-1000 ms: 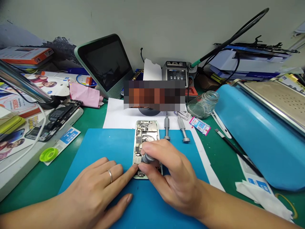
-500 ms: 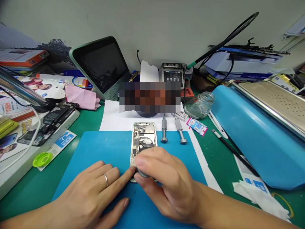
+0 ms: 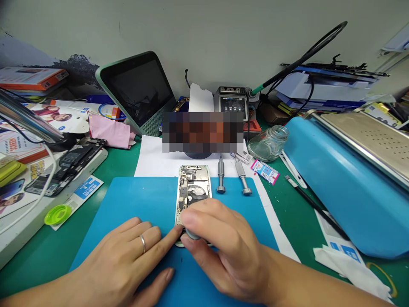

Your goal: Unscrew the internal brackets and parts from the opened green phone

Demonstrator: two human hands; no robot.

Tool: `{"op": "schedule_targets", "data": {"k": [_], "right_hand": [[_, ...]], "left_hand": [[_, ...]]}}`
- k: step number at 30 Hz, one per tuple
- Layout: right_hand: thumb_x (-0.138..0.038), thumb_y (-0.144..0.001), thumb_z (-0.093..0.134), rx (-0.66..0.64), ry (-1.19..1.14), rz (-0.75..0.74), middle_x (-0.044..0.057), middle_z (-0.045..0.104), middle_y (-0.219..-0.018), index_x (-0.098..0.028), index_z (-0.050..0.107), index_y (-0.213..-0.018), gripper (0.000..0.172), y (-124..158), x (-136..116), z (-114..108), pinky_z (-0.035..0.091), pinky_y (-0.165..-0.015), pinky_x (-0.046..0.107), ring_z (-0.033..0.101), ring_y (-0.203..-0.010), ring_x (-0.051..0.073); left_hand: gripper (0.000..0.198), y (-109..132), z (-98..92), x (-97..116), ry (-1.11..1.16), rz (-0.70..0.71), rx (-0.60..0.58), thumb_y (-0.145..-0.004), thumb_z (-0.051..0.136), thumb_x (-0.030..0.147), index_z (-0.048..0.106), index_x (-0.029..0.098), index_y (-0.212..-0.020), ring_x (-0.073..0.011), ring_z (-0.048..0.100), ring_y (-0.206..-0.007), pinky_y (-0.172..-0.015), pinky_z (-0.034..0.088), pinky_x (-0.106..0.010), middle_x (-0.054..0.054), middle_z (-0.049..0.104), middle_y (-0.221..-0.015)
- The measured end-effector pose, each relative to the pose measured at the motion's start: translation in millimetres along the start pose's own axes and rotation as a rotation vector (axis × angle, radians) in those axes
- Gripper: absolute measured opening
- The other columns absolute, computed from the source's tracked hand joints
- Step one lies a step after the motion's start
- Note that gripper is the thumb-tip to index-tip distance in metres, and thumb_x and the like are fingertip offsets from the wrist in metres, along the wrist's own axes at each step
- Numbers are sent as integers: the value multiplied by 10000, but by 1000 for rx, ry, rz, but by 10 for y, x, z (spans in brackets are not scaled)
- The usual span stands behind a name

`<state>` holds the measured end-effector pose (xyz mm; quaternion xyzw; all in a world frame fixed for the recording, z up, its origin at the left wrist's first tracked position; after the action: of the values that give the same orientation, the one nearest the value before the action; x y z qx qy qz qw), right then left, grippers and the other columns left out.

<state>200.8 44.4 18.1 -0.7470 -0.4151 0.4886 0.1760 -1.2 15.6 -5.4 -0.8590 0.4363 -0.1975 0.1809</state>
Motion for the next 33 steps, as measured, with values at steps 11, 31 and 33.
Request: {"op": "schedule_targets", "data": {"k": [11,31,33], "right_hand": [[30,-890,628,-7,25,14,80,772,-1105,-282,450,-1573,771,3,-11,-5,694,-858,379,759,-974,212],[91,-833,645,60,33,33,59,750,-1116,-297,483,-1557,837,5,4,-10,673,-898,362,745,-990,203],[94,-832,652,109,47,56,50,753,-1109,-309,501,-1537,825,12,16,-22,667,-891,358,742,-989,201]], "left_hand": [[363,-7,-12,0,0,-1,-4,-986,534,217,645,46,-1286,-207,642,-628,-517,487,-374,-40,687,-787],[287,-26,-24,-12,33,29,48,-976,560,204,710,79,-1188,-198,607,-595,-496,436,-372,-26,672,-744],[274,-20,-21,-13,41,32,50,-978,560,202,719,82,-1167,-193,589,-584,-495,427,-369,-21,658,-730]]}}
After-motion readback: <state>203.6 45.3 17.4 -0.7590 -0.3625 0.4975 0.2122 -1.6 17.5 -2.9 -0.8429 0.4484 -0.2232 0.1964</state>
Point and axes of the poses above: each hand's wrist, its own y-axis away from the middle knuckle, its own z-axis out of the palm, x = y × z, the point moved 3 cm from there along -y, towards the middle knuckle
